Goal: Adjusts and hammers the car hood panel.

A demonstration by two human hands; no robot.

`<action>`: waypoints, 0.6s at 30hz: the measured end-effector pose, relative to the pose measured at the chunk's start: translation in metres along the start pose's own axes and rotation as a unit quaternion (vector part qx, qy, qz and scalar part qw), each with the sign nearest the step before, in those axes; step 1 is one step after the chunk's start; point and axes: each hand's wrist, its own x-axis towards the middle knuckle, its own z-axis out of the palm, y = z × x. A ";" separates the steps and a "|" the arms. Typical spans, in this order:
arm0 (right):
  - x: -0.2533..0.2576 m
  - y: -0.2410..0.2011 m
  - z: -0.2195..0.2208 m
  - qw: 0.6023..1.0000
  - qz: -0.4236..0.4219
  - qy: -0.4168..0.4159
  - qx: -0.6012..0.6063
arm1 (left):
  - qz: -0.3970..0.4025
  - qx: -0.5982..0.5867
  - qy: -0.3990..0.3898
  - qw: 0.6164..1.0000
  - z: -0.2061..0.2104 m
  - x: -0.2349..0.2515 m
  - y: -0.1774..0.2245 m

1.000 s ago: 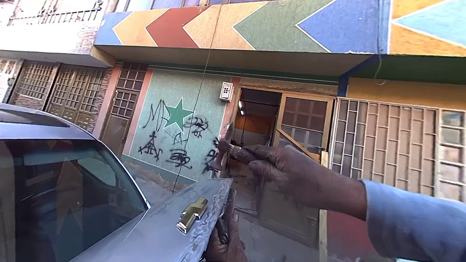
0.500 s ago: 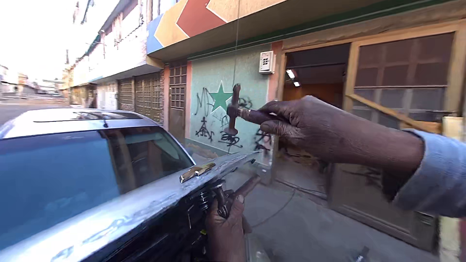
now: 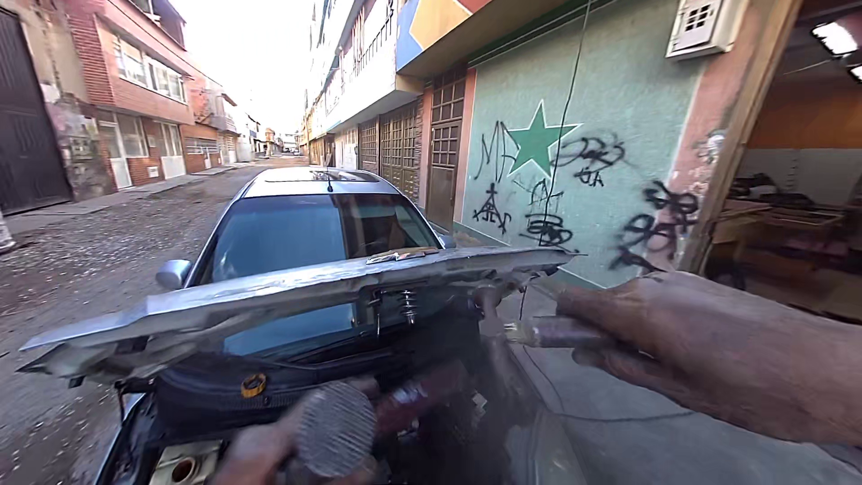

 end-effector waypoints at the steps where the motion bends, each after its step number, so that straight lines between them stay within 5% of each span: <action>1: 0.002 -0.001 0.008 1.000 -0.009 -0.020 -0.007 | 0.013 0.023 0.033 0.999 -0.016 0.004 0.012; 5: 0.022 -0.002 0.013 0.999 -0.012 -0.034 0.016 | 0.051 0.146 0.218 0.964 -0.075 0.037 0.038; 9: 0.044 -0.012 0.001 0.997 -0.046 -0.057 0.016 | 0.082 0.244 0.291 0.921 -0.133 0.067 -0.005; 18: 0.068 -0.026 0.000 0.996 -0.057 -0.066 -0.025 | 0.023 0.377 0.386 0.842 -0.116 0.094 -0.020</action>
